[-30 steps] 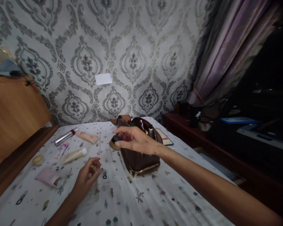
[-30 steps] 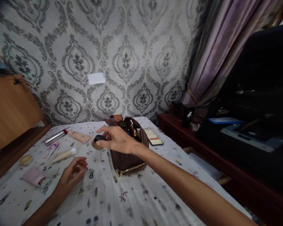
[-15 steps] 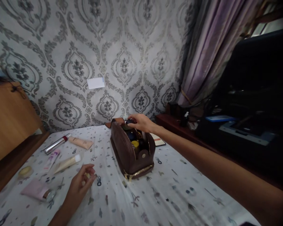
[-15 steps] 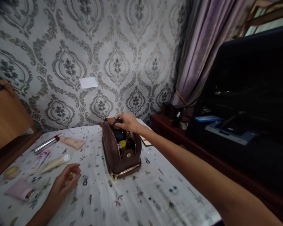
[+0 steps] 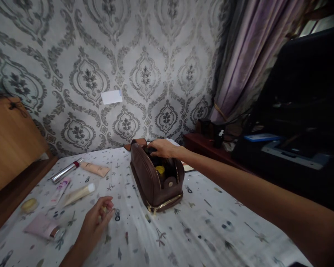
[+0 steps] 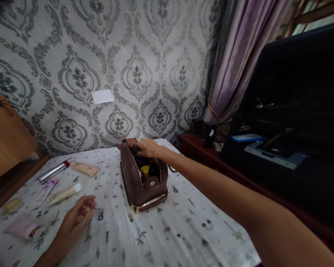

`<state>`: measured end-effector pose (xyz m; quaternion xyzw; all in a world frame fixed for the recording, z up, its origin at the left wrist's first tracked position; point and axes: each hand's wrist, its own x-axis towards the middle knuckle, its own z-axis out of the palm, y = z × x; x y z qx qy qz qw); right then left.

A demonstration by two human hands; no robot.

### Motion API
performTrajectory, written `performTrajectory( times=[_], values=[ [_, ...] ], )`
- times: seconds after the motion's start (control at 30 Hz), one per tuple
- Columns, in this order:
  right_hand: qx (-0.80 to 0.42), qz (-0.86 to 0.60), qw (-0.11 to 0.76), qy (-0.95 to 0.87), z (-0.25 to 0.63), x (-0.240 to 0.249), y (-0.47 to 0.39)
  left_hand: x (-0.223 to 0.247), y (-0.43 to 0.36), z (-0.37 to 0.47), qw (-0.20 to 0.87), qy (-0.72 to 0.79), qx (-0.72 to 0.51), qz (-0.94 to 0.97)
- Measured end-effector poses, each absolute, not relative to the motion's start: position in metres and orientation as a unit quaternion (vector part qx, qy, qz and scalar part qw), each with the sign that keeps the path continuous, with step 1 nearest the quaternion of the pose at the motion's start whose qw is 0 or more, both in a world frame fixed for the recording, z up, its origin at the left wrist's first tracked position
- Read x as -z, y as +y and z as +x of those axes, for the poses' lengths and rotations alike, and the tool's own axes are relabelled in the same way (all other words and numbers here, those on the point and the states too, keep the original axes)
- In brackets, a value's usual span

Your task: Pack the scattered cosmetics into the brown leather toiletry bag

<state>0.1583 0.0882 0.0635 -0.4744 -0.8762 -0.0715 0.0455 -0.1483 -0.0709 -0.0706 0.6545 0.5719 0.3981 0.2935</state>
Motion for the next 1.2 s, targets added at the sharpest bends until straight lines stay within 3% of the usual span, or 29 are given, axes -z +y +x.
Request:
performTrajectory(
  times=[0.3,0.83,1.2],
  values=[
    [0.033,-0.466,0.059,-0.882,0.159,-0.067,0.092,0.074,-0.071,-0.15,0.274,0.55,-0.402,0.679],
    [-0.091,-0.456,0.211,-0.86,0.2,-0.091,0.075,0.086,-0.068,-0.159,0.25,0.548,-0.357,0.714],
    [0.056,-0.388,0.062,-0.918,0.182,-0.078,0.033,0.081,-0.069,-0.155,0.232,0.543,-0.351,0.727]
  ],
)
